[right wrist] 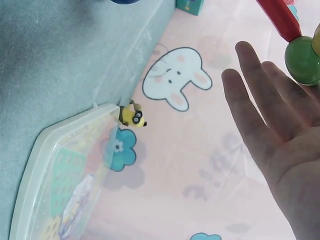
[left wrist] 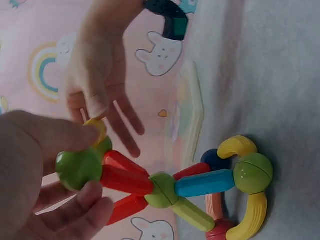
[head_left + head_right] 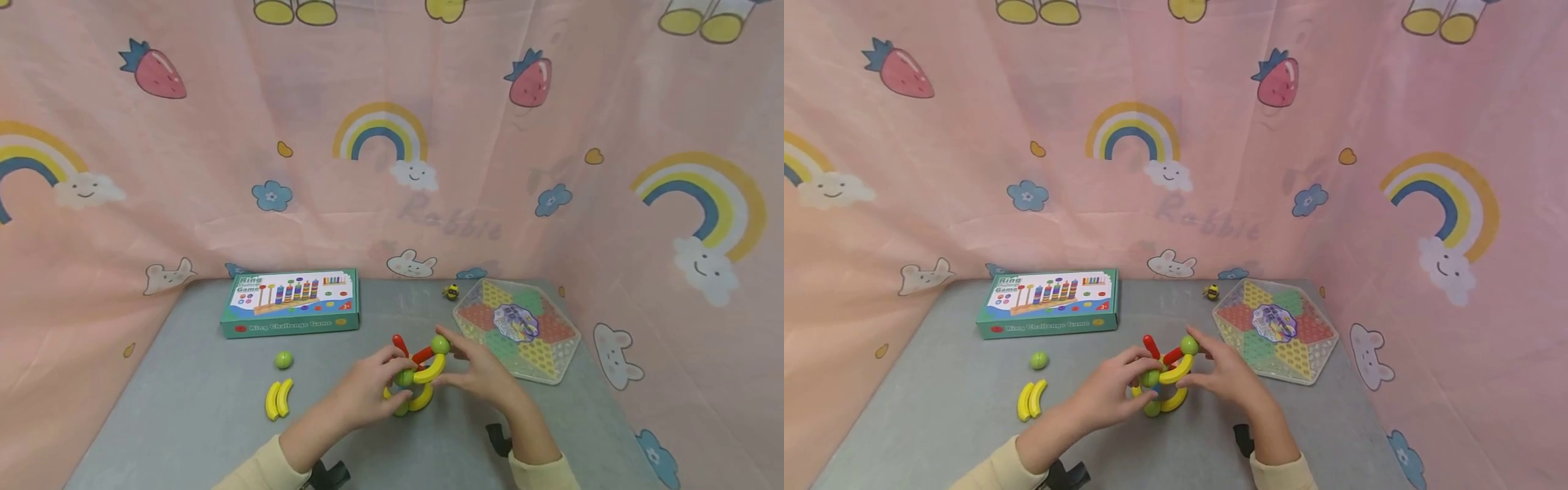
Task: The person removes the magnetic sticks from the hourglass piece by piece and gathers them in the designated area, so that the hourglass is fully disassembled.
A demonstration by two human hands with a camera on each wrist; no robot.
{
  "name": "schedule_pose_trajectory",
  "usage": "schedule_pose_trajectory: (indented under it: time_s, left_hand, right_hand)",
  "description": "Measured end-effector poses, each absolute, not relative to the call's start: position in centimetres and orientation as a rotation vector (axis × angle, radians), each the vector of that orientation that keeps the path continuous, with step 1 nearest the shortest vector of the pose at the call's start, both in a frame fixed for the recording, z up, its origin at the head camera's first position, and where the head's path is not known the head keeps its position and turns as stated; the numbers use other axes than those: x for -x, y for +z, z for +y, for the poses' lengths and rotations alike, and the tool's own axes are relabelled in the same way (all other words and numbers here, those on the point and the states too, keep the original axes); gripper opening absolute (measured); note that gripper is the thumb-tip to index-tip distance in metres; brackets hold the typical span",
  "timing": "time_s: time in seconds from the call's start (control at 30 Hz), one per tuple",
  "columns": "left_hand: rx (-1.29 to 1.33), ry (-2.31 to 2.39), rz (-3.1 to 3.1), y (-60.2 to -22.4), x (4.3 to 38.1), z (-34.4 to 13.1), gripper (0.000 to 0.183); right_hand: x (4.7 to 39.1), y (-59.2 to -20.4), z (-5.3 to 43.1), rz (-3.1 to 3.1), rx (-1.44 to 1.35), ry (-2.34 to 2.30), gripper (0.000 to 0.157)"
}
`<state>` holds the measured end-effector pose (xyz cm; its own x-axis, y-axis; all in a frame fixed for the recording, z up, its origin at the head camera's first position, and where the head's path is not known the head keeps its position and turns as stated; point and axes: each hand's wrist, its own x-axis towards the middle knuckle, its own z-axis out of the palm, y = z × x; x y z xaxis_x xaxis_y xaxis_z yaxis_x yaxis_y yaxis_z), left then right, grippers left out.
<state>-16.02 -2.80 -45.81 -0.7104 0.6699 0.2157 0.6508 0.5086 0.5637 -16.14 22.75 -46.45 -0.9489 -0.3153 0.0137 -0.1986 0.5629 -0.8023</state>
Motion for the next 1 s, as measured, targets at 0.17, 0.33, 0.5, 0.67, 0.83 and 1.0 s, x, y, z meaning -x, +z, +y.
schedule_pose_trajectory:
  time_s: [0.17, 0.33, 0.5, 0.67, 0.83, 1.0]
  left_hand:
    - [-1.277, 0.861, 2.854, -45.8, 15.9, -2.2, 0.030]
    - [-1.315, 0.823, 2.954, -46.0, 15.9, -1.7, 0.022]
    - [-1.250, 0.889, 2.965, -46.0, 15.8, -1.2, 0.020]
    - [-1.189, 0.968, 2.947, -46.1, 15.8, -1.1, 0.019]
    - [-1.133, 1.032, 2.928, -46.1, 15.7, -1.0, 0.016]
    - [-0.918, 1.239, 2.775, -46.1, 15.7, -0.9, 0.015]
  right_hand:
    - [16.2, -46.1, 22.6, 2.678, 0.471, -1.321, 0.093]
    - [16.2, -46.1, 22.5, 2.676, 0.489, -1.328, 0.093]
    - [16.2, -46.2, 22.5, 2.685, 0.467, -1.316, 0.093]
    - [16.1, -46.3, 22.5, 2.688, 0.470, -1.316, 0.092]
    - [16.1, -46.3, 22.5, 2.685, 0.476, -1.321, 0.091]
    - [16.0, -46.3, 22.6, 2.683, 0.498, -1.321, 0.091]
